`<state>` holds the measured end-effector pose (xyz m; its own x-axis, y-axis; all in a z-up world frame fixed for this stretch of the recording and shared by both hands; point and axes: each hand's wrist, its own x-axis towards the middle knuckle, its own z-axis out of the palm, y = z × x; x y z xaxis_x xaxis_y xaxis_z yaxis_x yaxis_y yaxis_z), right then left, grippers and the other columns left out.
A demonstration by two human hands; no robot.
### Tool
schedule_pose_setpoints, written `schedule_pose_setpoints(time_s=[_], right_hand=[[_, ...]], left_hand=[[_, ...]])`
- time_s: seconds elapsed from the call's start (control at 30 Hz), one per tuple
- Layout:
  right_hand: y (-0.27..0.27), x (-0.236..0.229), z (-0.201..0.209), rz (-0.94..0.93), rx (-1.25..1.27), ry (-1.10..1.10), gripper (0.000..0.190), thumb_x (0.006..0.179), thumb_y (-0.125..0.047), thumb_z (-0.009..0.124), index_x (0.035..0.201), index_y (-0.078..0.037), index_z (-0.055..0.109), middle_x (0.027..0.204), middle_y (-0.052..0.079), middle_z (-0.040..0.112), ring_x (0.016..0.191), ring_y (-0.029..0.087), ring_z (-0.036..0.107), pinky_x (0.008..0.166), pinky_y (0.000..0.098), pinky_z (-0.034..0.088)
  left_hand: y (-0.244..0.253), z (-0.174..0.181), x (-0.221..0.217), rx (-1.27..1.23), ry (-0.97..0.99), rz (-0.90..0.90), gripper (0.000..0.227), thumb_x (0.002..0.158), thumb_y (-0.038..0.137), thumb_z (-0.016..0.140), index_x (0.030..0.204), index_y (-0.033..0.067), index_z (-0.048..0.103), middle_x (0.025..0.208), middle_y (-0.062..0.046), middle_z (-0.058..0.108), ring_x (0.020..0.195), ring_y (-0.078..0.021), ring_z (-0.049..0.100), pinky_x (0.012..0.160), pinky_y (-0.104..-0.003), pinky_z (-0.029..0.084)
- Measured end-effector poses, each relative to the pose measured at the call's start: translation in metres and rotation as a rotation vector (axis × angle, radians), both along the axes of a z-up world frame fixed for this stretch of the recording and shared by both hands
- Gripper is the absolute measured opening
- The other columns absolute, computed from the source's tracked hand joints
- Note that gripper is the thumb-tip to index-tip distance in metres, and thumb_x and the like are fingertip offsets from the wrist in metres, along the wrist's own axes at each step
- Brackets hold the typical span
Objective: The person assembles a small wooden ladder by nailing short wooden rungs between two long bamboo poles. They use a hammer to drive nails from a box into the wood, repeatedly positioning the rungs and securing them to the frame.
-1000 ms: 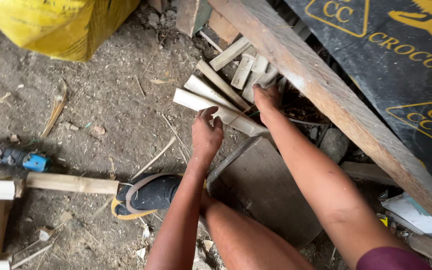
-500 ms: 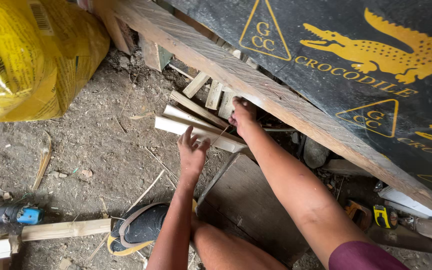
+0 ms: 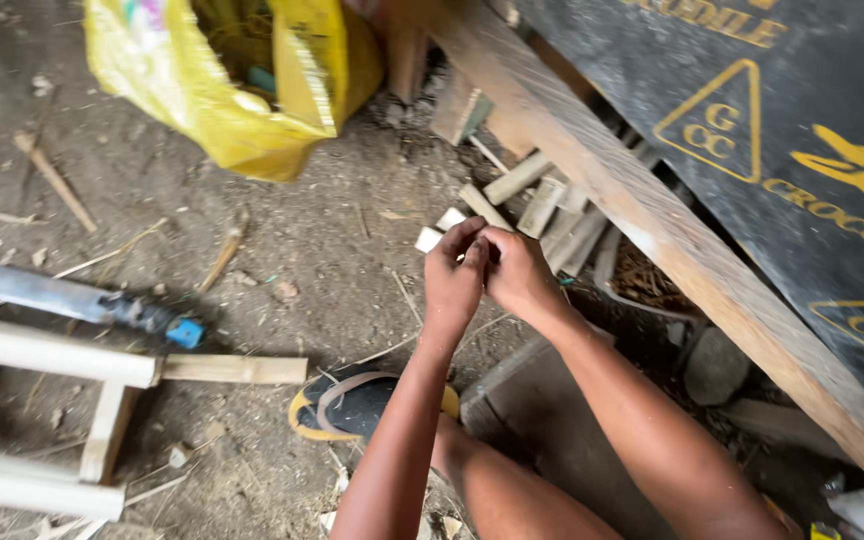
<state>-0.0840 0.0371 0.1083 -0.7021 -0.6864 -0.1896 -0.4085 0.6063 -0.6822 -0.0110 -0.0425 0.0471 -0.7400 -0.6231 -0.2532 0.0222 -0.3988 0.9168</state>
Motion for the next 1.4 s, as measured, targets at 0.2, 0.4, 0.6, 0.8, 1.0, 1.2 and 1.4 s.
schedule_pose_setpoints(time_s=[0.2,0.4,0.6,0.8,1.0,1.2,1.4], right_hand=[[-0.061,0.033,0.031,0.053,-0.241,-0.088,0.01,0.094,-0.009,0.061,0.098,-0.002,0.066,0.083,0.009,0.072,0.076,0.017,0.069,0.067,0.0337,0.053],[-0.117,0.063,0.099,-0.057,-0.828,-0.187,0.019,0.105,-0.019,0.06,0.098,-0.002,0.064,0.087,0.003,0.063,0.08,0.012,0.059,0.07,0.0287,0.05],[-0.151,0.068,0.196,-0.298,-0.797,-0.368,0.024,0.11,-0.028,0.052,0.108,-0.005,0.059,0.099,0.002,0.061,0.091,0.01,0.057,0.082,0.0235,0.049],[-0.185,0.041,0.313,-0.374,-0.707,-0.427,0.02,0.106,-0.021,0.053,0.117,-0.004,0.058,0.101,0.003,0.059,0.087,0.009,0.055,0.075,0.0241,0.049],[-0.263,0.009,0.396,-0.414,-0.696,-0.326,0.018,0.109,-0.014,0.052,0.118,-0.001,0.06,0.103,0.005,0.062,0.095,0.01,0.057,0.084,0.0248,0.049],[-0.313,-0.02,0.448,-0.369,-0.599,-0.191,0.017,0.106,-0.006,0.051,0.119,-0.001,0.06,0.109,0.006,0.063,0.1,0.012,0.06,0.089,0.0248,0.05],[-0.336,-0.05,0.458,-0.494,-0.594,-0.3,0.038,0.091,0.006,0.057,0.129,-0.001,0.055,0.114,0.007,0.064,0.103,0.013,0.063,0.09,0.0246,0.051]], left_hand=[[-0.051,0.069,0.031,0.022,0.213,0.213,0.029,0.098,0.004,0.058,0.124,-0.0066,0.066,0.111,-0.009,0.072,0.101,-0.0133,0.065,0.092,-0.026,0.053],[-0.096,0.195,0.064,-0.278,0.049,0.178,0.03,0.099,0.016,0.066,0.122,-0.0026,0.065,0.101,-0.014,0.067,0.095,-0.0171,0.064,0.086,-0.03,0.054],[-0.143,0.307,0.059,-0.406,-0.207,0.16,0.033,0.092,0.023,0.068,0.115,-0.0003,0.07,0.104,-0.018,0.073,0.095,-0.0268,0.075,0.085,-0.037,0.059],[-0.183,0.42,0.036,-0.242,-0.384,0.083,0.028,0.092,0.021,0.063,0.11,0.0025,0.073,0.098,-0.016,0.078,0.091,-0.0263,0.078,0.086,-0.035,0.06],[-0.262,0.508,-0.012,-0.388,-0.301,0.066,0.023,0.091,0.014,0.062,0.105,0.0008,0.074,0.093,-0.016,0.075,0.086,-0.0282,0.075,0.08,-0.038,0.058],[-0.325,0.557,-0.051,-0.341,-0.305,0.009,0.022,0.091,0.011,0.06,0.105,0.0011,0.073,0.093,-0.016,0.074,0.085,-0.0266,0.075,0.079,-0.036,0.059],[-0.362,0.564,-0.095,-0.252,-0.343,-0.159,0.02,0.09,0.013,0.061,0.102,0.0008,0.072,0.093,-0.017,0.075,0.083,-0.0291,0.076,0.077,-0.038,0.059]])
